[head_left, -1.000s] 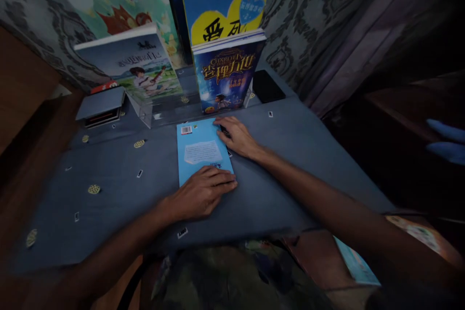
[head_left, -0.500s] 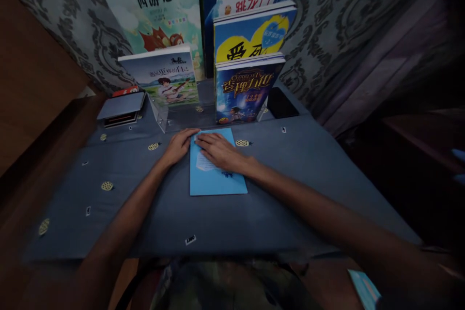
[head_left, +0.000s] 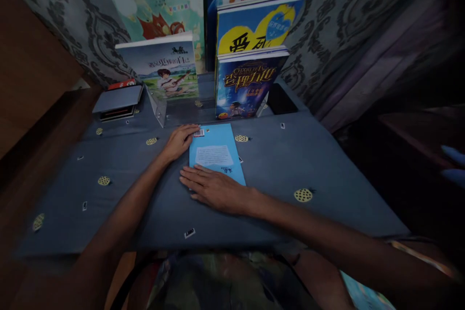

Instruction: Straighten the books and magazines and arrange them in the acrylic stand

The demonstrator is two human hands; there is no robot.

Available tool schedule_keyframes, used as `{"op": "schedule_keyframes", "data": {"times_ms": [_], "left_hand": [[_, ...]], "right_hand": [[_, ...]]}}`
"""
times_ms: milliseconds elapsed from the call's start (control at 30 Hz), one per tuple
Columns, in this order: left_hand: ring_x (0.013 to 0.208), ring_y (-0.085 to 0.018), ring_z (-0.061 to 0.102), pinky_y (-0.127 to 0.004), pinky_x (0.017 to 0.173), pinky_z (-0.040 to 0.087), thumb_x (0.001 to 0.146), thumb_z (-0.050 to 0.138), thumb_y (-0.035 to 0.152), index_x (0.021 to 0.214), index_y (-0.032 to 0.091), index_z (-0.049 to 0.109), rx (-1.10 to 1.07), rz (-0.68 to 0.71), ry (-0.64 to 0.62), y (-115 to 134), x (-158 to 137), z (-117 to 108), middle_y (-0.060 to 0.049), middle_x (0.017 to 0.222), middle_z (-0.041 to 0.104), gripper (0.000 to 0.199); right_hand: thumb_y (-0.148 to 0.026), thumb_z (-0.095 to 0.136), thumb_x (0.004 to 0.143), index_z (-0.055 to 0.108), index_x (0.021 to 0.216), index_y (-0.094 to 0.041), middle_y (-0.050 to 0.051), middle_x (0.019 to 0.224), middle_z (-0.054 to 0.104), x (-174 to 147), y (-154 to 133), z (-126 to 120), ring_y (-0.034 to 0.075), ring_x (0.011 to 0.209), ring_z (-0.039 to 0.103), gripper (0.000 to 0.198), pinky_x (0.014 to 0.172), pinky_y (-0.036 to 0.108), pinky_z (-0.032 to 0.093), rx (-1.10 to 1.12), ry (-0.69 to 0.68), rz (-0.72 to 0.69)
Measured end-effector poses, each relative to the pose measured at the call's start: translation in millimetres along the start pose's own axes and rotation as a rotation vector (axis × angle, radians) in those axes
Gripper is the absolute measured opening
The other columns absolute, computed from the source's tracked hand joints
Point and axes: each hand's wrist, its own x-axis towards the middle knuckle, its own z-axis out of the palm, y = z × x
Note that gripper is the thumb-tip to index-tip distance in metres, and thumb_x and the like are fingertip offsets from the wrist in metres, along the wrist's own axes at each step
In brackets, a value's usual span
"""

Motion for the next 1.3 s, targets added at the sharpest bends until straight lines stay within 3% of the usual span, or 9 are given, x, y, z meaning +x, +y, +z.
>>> {"op": "schedule_keyframes", "data": {"times_ms": [200, 433, 733, 833, 1067, 1300], "left_hand": [[0.127, -0.022, 0.060, -0.047, 0.113, 0.044, 0.093, 0.044, 0.016, 0.125, 0.019, 0.068, 0.011, 0.004, 0.001, 0.0, -0.7, 1.5, -0.008, 0.133, 0.068, 0.040], [0.128, -0.023, 0.060, -0.048, 0.112, 0.044, 0.093, 0.043, 0.016, 0.125, 0.020, 0.067, 0.016, -0.013, 0.009, 1.3, -1.6, 3.4, -0.008, 0.134, 0.067, 0.041], [0.129, -0.024, 0.059, -0.047, 0.111, 0.045, 0.094, 0.041, 0.016, 0.127, 0.017, 0.066, 0.051, -0.005, 0.006, 4.5, -1.9, 2.0, -0.009, 0.135, 0.066, 0.041], [0.131, -0.024, 0.058, -0.046, 0.112, 0.045, 0.095, 0.040, 0.018, 0.129, 0.014, 0.065, 0.063, -0.013, -0.011, 5.5, -3.1, 2.5, -0.011, 0.138, 0.064, 0.041], [0.142, -0.025, 0.046, -0.048, 0.117, 0.038, 0.099, 0.041, 0.024, 0.137, 0.015, 0.058, 0.168, -0.078, -0.028, 14.5, -10.4, 8.8, -0.012, 0.150, 0.053, 0.042], [0.139, -0.025, 0.050, -0.048, 0.116, 0.040, 0.099, 0.040, 0.024, 0.135, 0.014, 0.058, 0.221, 0.002, -0.009, 26.3, -27.4, 9.8, -0.013, 0.147, 0.056, 0.042]], "right_hand": [[-0.052, 0.052, 0.098, 0.026, 0.159, -0.018, 0.013, 0.163, 0.030, -26.2, 8.9, -9.3, 0.026, 0.152, 0.023, 0.074, 0.125, 0.048, 0.026, -0.020, 0.092, 0.134], [-0.058, 0.041, 0.100, 0.018, 0.161, -0.018, 0.015, 0.166, 0.021, -59.0, 28.6, -25.0, 0.027, 0.154, 0.017, 0.077, 0.125, 0.053, 0.022, 0.007, 0.083, 0.278], [-0.068, 0.034, 0.097, 0.033, 0.156, -0.014, 0.018, 0.162, 0.032, -30.0, 117.3, -45.0, 0.033, 0.152, 0.025, 0.080, 0.123, 0.056, 0.024, -0.088, 0.186, 0.455], [-0.068, 0.031, 0.097, 0.032, 0.156, -0.013, 0.018, 0.162, 0.032, -25.7, 131.1, -46.2, 0.032, 0.151, 0.028, 0.080, 0.124, 0.053, 0.024, -0.145, 0.202, 0.477], [-0.061, 0.022, 0.102, 0.030, 0.157, -0.011, 0.018, 0.163, 0.029, -32.4, 111.4, -43.0, 0.031, 0.153, 0.022, 0.075, 0.123, 0.056, 0.021, -0.276, 0.145, 0.495], [-0.059, 0.029, 0.102, 0.022, 0.160, -0.018, 0.016, 0.162, 0.033, -67.8, 64.2, -35.4, 0.030, 0.151, 0.028, 0.071, 0.122, 0.055, 0.024, -0.277, 0.117, 0.377]]}}
